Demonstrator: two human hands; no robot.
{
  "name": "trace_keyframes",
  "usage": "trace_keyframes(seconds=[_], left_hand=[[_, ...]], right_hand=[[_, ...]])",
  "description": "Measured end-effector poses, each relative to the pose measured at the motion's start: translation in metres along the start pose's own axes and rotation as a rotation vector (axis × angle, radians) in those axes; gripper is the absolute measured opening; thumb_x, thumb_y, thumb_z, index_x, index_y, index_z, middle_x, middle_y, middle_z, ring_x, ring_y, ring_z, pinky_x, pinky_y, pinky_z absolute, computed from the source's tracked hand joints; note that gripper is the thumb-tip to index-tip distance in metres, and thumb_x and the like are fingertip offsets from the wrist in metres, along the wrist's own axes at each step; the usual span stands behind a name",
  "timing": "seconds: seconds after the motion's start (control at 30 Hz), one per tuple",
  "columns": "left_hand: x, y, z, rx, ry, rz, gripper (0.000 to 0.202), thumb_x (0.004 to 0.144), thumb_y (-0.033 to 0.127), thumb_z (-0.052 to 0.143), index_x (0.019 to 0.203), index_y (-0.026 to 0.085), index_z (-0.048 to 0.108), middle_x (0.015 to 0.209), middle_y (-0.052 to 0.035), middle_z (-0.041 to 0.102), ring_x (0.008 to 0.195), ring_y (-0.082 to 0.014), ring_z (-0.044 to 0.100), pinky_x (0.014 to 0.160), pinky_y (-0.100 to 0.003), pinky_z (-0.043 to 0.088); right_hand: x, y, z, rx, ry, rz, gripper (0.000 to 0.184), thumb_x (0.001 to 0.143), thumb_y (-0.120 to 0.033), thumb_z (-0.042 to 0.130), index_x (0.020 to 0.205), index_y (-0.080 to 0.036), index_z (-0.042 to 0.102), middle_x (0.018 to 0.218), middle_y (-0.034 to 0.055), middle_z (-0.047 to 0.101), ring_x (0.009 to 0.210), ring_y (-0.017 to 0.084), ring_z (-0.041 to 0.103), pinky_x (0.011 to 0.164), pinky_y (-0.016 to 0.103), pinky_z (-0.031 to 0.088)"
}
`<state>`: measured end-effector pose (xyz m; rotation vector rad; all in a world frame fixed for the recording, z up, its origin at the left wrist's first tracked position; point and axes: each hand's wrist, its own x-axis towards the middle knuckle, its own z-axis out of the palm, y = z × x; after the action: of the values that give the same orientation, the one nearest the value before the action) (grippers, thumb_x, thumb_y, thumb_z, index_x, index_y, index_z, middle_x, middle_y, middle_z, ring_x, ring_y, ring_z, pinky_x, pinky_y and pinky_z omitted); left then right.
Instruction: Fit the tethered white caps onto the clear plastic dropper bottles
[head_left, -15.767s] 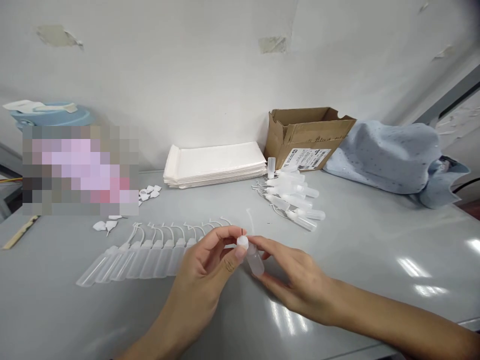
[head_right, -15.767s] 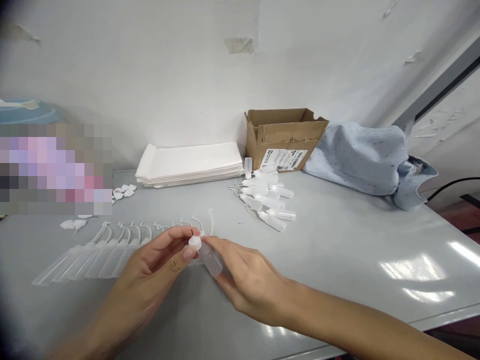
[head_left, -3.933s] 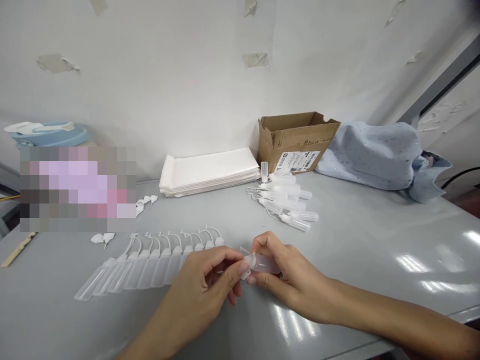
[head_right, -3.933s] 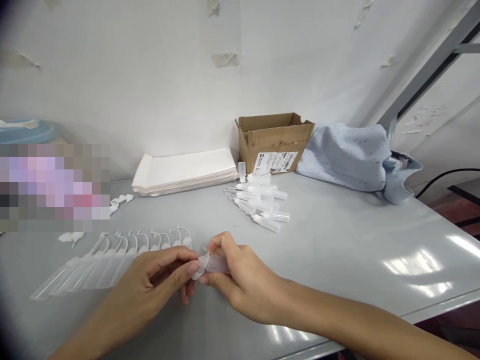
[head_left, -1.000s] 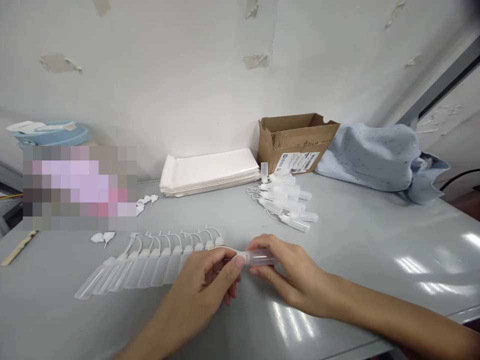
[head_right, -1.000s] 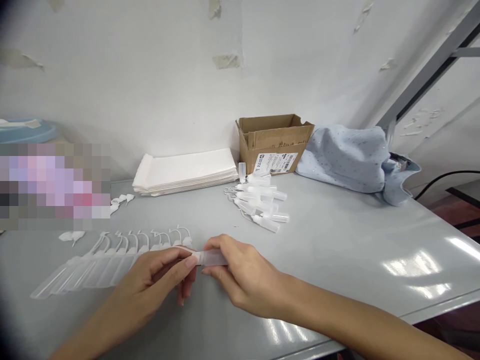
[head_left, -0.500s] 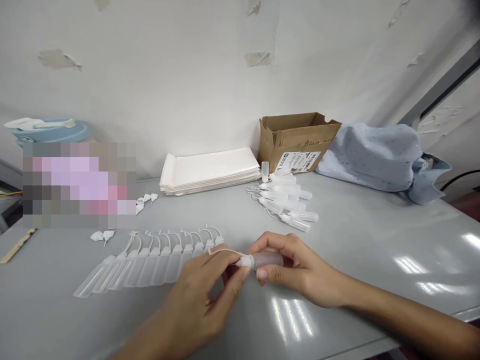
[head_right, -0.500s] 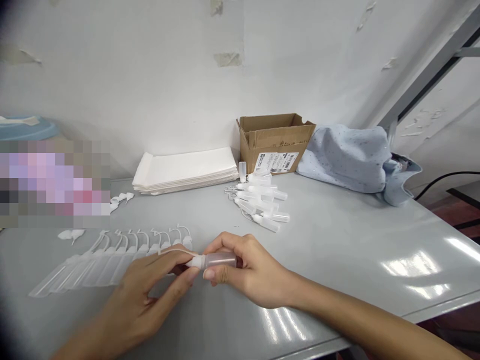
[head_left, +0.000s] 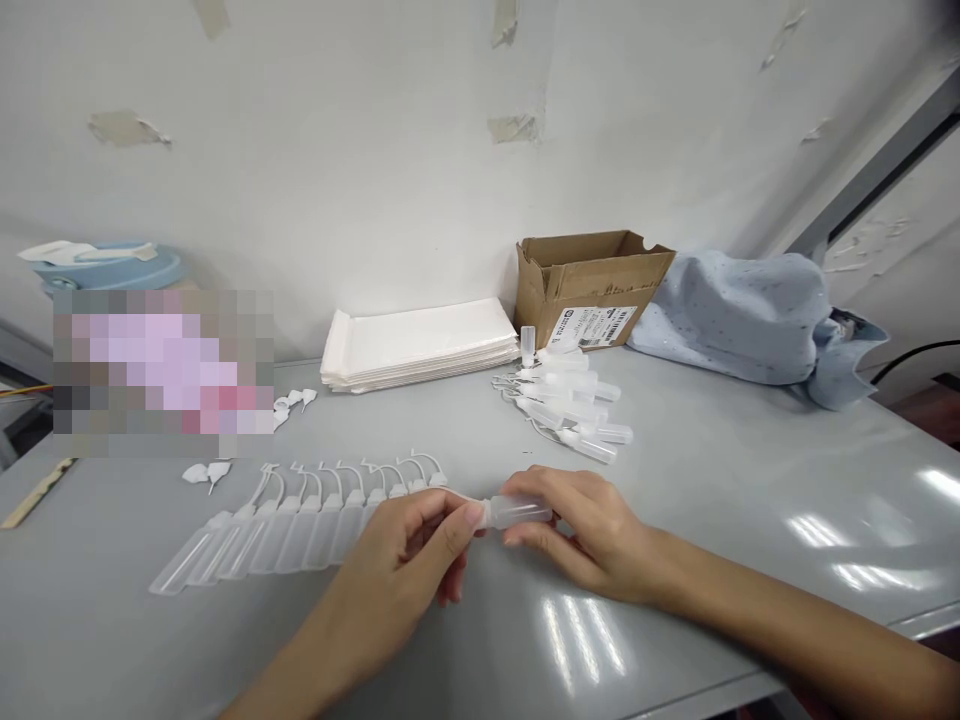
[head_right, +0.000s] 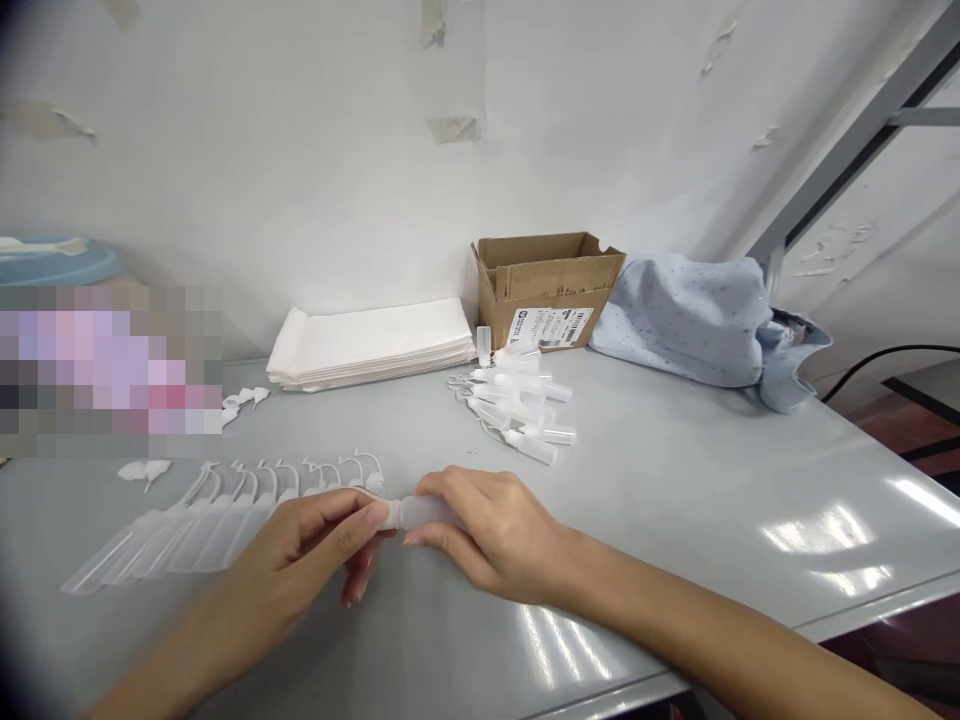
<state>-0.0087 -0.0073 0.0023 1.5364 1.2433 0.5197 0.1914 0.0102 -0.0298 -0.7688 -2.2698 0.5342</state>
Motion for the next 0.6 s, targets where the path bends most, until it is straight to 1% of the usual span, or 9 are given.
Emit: trace_keyframes(seconds=[0.1,0.2,0.27,0.33,0.4,0.43,0.47,0.53,0.6], left_hand=[[0.000,0.000,0.001,-0.018,-0.021,-0.002,0.038,0.090,0.044,0.040,0.064,0.018,0.053,0.054,0.0033,0.054,0.053,-0.0113,0.053,0.055,-0.022,0.043],[-0.001,-0.005,0.004,0.129,0.026,0.076,0.033,0.091,0.039,0.040,0.073,0.019,0.058,0.058,0.0026,0.056,0.056,-0.0123,0.055,0.055,-0.022,0.042],[0.000,-0.010,0.006,0.284,0.108,0.226,0.026,0.092,0.033,0.041,0.078,0.019,0.058,0.061,0.0017,0.058,0.058,-0.0132,0.056,0.056,-0.023,0.041],[0.002,-0.017,0.008,0.404,0.191,0.427,0.017,0.091,0.022,0.043,0.083,0.018,0.057,0.069,-0.0001,0.061,0.065,-0.0137,0.058,0.060,-0.023,0.043],[0.005,-0.024,0.009,0.468,0.243,0.601,0.013,0.091,0.014,0.043,0.091,0.018,0.055,0.080,-0.0019,0.062,0.072,-0.0134,0.059,0.064,-0.022,0.045],[0.006,-0.027,0.010,0.488,0.262,0.655,0.013,0.091,0.012,0.043,0.094,0.018,0.053,0.083,-0.0023,0.062,0.074,-0.0131,0.059,0.066,-0.022,0.045],[0.007,-0.029,0.010,0.509,0.287,0.687,0.013,0.091,0.012,0.043,0.097,0.018,0.053,0.085,-0.0022,0.061,0.074,-0.0128,0.058,0.066,-0.022,0.045],[0.009,-0.031,0.008,0.556,0.352,0.681,0.011,0.091,0.015,0.045,0.097,0.019,0.053,0.082,-0.0012,0.060,0.071,-0.0126,0.057,0.066,-0.022,0.046],[0.012,-0.031,0.000,0.597,0.452,0.597,0.009,0.090,0.019,0.047,0.093,0.018,0.055,0.079,-0.0008,0.060,0.070,-0.0133,0.057,0.066,-0.023,0.046]], right_hand=[[0.001,-0.002,-0.001,0.061,-0.032,0.035,0.021,0.093,-0.029,0.047,0.101,-0.011,0.056,0.075,0.0043,0.061,0.057,0.011,0.051,0.054,0.023,0.041],[0.004,-0.004,-0.004,0.202,-0.076,0.177,0.021,0.092,-0.030,0.049,0.097,-0.013,0.060,0.072,0.0014,0.061,0.055,0.010,0.049,0.053,0.021,0.039],[0.006,-0.005,-0.006,0.306,-0.119,0.298,0.023,0.091,-0.032,0.050,0.092,-0.014,0.064,0.069,0.0000,0.059,0.056,0.009,0.048,0.051,0.020,0.037],[0.008,-0.005,-0.007,0.400,-0.155,0.396,0.026,0.090,-0.035,0.051,0.088,-0.014,0.066,0.063,-0.0022,0.054,0.053,0.008,0.044,0.048,0.019,0.034],[0.009,-0.004,-0.009,0.470,-0.178,0.449,0.028,0.089,-0.037,0.051,0.087,-0.013,0.067,0.056,-0.0049,0.046,0.048,0.007,0.036,0.045,0.019,0.029],[0.010,-0.003,-0.010,0.493,-0.187,0.460,0.029,0.088,-0.038,0.052,0.087,-0.013,0.067,0.054,-0.0058,0.043,0.047,0.006,0.033,0.044,0.019,0.027],[0.011,-0.001,-0.011,0.502,-0.191,0.464,0.029,0.088,-0.039,0.053,0.087,-0.013,0.067,0.053,-0.0058,0.043,0.046,0.006,0.033,0.043,0.019,0.027],[0.013,0.005,-0.015,0.465,-0.160,0.458,0.029,0.087,-0.039,0.053,0.087,-0.014,0.067,0.058,-0.0035,0.049,0.049,0.008,0.039,0.045,0.020,0.030],[0.016,0.018,-0.021,0.333,-0.030,0.442,0.028,0.088,-0.038,0.052,0.089,-0.014,0.067,0.067,0.0002,0.057,0.057,0.011,0.048,0.051,0.022,0.036]])
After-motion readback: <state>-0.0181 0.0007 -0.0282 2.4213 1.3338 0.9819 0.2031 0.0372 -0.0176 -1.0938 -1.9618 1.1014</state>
